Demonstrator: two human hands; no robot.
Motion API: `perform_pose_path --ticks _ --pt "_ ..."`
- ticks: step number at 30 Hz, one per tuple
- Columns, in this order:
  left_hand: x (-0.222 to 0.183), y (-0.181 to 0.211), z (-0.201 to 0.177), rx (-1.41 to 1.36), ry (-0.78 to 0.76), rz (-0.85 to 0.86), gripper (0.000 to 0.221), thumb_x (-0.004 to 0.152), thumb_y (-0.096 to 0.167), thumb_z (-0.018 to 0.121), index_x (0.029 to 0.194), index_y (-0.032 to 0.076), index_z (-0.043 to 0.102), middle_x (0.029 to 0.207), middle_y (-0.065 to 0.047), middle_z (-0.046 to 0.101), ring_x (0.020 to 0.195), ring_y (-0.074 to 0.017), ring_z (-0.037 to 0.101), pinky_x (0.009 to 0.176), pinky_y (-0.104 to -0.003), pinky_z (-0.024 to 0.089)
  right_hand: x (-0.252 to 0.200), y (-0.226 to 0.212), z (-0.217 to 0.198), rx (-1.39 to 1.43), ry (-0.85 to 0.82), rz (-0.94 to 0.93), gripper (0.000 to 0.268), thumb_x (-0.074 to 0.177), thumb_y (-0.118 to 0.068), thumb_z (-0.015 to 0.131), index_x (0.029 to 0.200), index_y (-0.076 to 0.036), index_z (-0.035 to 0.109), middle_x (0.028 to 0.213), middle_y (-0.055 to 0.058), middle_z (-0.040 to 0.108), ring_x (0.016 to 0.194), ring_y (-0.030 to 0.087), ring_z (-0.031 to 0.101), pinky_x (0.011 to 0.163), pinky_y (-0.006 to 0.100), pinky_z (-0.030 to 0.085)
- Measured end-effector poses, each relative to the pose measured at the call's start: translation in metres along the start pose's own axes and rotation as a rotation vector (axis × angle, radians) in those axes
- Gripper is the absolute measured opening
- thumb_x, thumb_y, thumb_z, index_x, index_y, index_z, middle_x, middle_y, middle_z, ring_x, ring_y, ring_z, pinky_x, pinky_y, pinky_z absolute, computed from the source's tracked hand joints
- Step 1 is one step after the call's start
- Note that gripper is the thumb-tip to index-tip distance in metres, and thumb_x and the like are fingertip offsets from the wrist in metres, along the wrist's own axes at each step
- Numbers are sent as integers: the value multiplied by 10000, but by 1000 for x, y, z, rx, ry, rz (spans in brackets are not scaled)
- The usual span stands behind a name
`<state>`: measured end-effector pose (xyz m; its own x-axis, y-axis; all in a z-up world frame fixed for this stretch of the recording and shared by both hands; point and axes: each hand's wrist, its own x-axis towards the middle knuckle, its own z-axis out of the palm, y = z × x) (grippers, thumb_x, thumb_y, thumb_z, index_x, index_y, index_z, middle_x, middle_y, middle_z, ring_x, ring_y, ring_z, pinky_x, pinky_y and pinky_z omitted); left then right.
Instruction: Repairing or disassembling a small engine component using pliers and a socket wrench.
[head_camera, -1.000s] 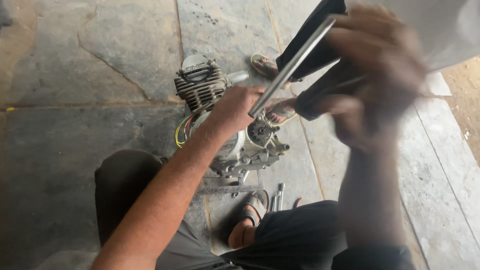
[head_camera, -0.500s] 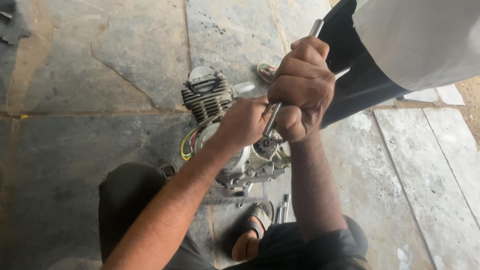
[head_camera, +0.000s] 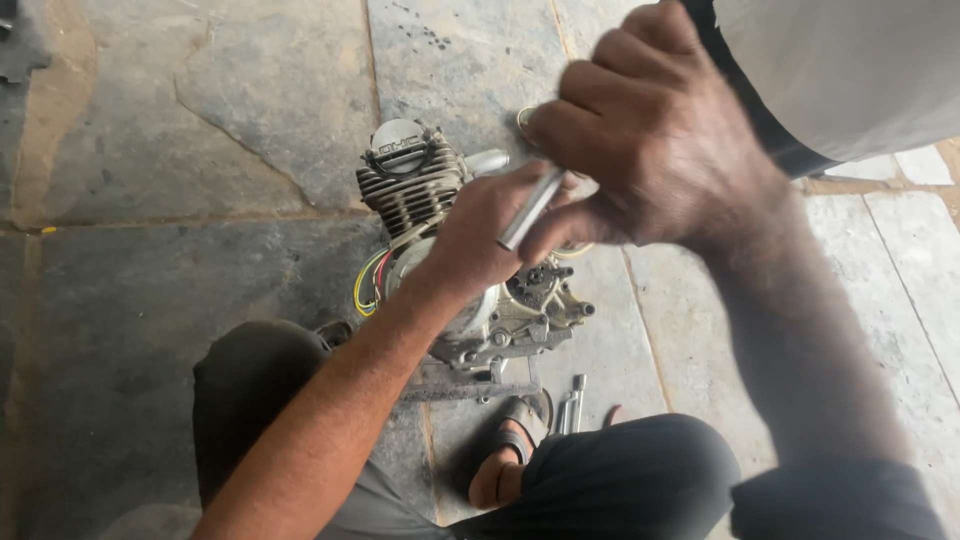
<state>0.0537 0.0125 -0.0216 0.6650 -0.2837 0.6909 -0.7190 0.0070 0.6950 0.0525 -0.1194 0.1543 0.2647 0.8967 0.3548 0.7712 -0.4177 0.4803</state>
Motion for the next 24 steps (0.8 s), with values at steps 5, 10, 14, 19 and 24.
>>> perform_pose_path --ticks 5,10,14,19,24 --pt "1 0 3 95 12 65 168 1064 219 582 1049 83 681 817 -74 712 690 -204 716 606 -362 597 1 -3 -30 -295 -16 -126 616 1052 -700 498 696 -204 577 551 -52 455 464 79 428 454 302 394" --pt "9 2 -3 63 -80 -93 260 1084 318 583 1060 81 688 721 -77 711 603 -190 698 568 -369 560 10 -27 -16 -430 -202 180 527 1116 -598 521 838 -162 622 565 -38 528 440 70 492 377 259 410" --pt "7 -6 -1 -17 -86 -134 317 1066 337 569 1160 58 685 746 -95 738 613 -211 709 607 -388 572 19 -43 -7 -365 -421 443 434 1119 -476 577 1006 -69 677 621 61 656 460 113 619 342 284 477" --pt "11 -7 4 -6 -74 -148 290 1058 313 581 1160 63 685 815 -99 760 685 -225 747 649 -402 591 35 -44 -18 -288 -577 599 410 1102 -398 537 1044 -10 656 636 128 678 448 182 647 325 331 495" --pt "10 -9 3 -25 -48 -109 264 1062 301 586 1175 79 672 885 -88 774 747 -223 764 694 -394 604 38 -46 -22 -274 -527 627 420 1102 -400 543 998 -8 655 621 129 669 453 200 644 328 339 481"
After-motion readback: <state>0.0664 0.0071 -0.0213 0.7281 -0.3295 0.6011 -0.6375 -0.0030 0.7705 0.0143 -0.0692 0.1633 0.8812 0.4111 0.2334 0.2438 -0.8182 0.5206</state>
